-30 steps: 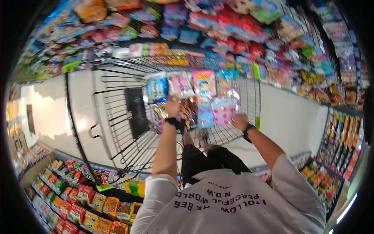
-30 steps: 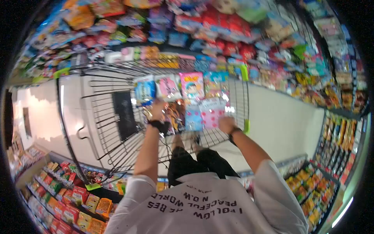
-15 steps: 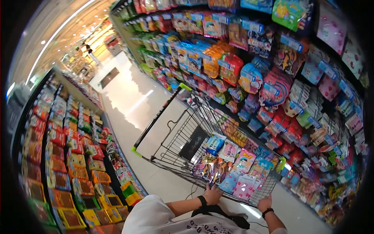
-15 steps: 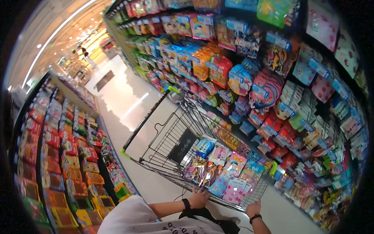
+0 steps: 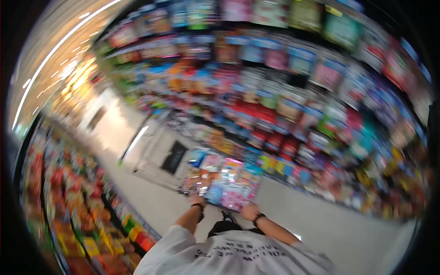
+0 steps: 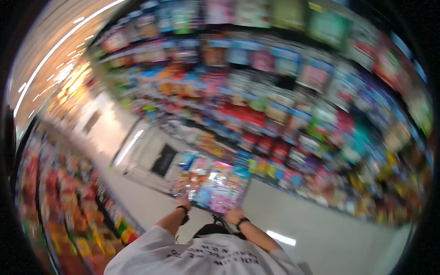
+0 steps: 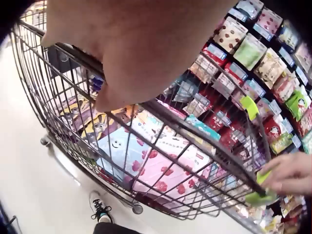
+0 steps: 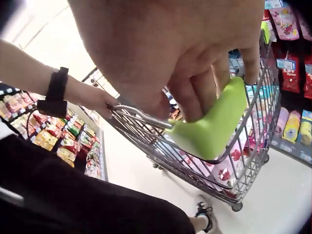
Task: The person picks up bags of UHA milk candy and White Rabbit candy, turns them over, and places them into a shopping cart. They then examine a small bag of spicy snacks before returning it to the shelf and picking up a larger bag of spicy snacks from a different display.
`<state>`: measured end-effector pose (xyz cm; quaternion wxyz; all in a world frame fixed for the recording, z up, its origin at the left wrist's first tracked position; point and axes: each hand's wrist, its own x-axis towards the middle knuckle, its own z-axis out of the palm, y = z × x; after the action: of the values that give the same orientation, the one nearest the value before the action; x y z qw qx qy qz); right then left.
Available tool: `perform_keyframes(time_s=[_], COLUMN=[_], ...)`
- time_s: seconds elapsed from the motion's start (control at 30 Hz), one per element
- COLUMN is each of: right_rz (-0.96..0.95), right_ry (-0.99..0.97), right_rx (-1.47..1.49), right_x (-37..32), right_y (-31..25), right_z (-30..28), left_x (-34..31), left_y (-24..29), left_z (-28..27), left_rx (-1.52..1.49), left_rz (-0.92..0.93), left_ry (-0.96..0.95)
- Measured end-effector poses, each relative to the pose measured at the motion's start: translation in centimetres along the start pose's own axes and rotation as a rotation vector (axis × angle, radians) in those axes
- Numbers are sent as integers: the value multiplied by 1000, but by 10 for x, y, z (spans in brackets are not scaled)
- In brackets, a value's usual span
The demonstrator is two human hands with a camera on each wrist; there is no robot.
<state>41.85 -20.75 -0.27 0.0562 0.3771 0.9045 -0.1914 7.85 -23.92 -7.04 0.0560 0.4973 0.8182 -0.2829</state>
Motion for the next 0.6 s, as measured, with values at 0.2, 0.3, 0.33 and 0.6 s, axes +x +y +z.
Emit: perform_keyframes(time_s=[0.2,0.3,0.33,0.6], right_rz=[201,601,707,1245], right_ry=[198,323,350,859], right_rx=[642,917,780,1024], right_x=[-124,-218,-253,-463], right_y=[45,103,124,217], right_z=[-31,-20,-20,-139], left_x=[-67,-69,-78,-19], left_y=[5,9,11,68], left_z=[-12,20,14,-90], left_rx=[-150,-209,-205,-181], left_rz=[404,427,443,1136], left_ry=[21,209,199,-620])
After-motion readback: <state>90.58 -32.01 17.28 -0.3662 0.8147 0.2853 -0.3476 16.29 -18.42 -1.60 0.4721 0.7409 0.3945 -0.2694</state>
